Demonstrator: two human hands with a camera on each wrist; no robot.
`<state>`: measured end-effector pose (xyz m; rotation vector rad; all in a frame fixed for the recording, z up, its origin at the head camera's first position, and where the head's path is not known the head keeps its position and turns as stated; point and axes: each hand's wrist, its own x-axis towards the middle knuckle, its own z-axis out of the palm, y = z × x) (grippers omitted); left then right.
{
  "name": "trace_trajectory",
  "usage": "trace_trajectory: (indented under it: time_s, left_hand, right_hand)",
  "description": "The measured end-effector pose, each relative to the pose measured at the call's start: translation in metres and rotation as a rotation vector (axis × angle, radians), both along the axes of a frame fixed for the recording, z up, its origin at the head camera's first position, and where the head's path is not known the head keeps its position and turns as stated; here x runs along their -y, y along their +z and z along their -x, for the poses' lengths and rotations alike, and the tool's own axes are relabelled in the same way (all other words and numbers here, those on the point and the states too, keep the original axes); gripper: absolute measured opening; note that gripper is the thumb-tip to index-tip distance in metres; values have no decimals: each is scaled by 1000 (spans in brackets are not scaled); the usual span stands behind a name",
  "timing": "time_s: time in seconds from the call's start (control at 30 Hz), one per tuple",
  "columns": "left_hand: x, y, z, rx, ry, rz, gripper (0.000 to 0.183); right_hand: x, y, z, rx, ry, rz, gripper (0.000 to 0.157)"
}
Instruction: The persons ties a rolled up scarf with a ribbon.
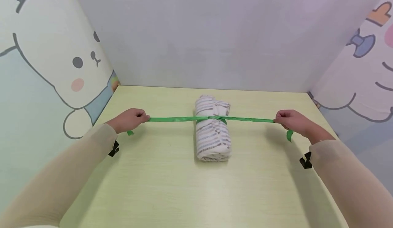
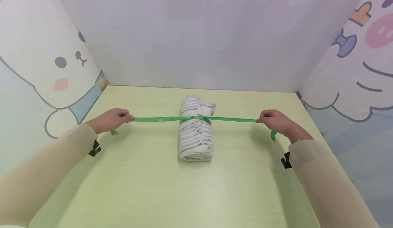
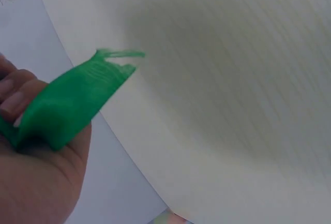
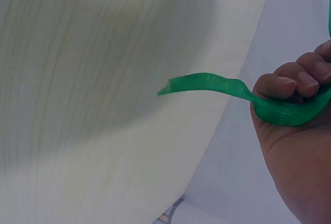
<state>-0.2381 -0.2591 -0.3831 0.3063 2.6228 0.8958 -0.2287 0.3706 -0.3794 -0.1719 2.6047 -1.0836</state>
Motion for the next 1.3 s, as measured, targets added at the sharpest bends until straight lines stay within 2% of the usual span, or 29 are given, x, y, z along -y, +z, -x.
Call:
trace_trajectory:
  time_s: [0.17, 0.3, 0.4, 0.53, 0.67, 0.87, 0.93, 1.13, 1.3]
  left_hand:
    - [8, -9, 4, 25, 7, -52, 36]
    - [13, -13, 6, 27, 63, -104, 41]
    - [17, -16, 7, 2, 95, -89, 47]
    - [21, -20, 8, -16, 103, -20, 47]
    - [19, -26, 9, -6, 81, 41, 39]
    - [14, -43, 16, -66, -19, 303, 32]
    - [12, -46, 18, -75, -42, 357, 30]
    - [8, -54, 23, -92, -22, 414, 29]
    - [1, -62, 27, -95, -34, 432, 28]
  right_hand:
    - [-4, -4, -2, -49, -20, -70, 31]
    - [-9, -6, -3, -87, -45, -114, 34]
    - [-14, -9, -4, -115, -66, -140, 36]
    - [-19, -18, -3, -122, -72, -171, 39]
    - [-20, -29, -3, -96, -52, -205, 36]
    - [-15, -43, -2, -86, -29, -260, 31]
    - [-13, -47, -2, -86, -25, -279, 31]
    - [-4, -55, 1, -105, 2, -327, 27]
    - [3, -58, 2, -116, 18, -355, 25]
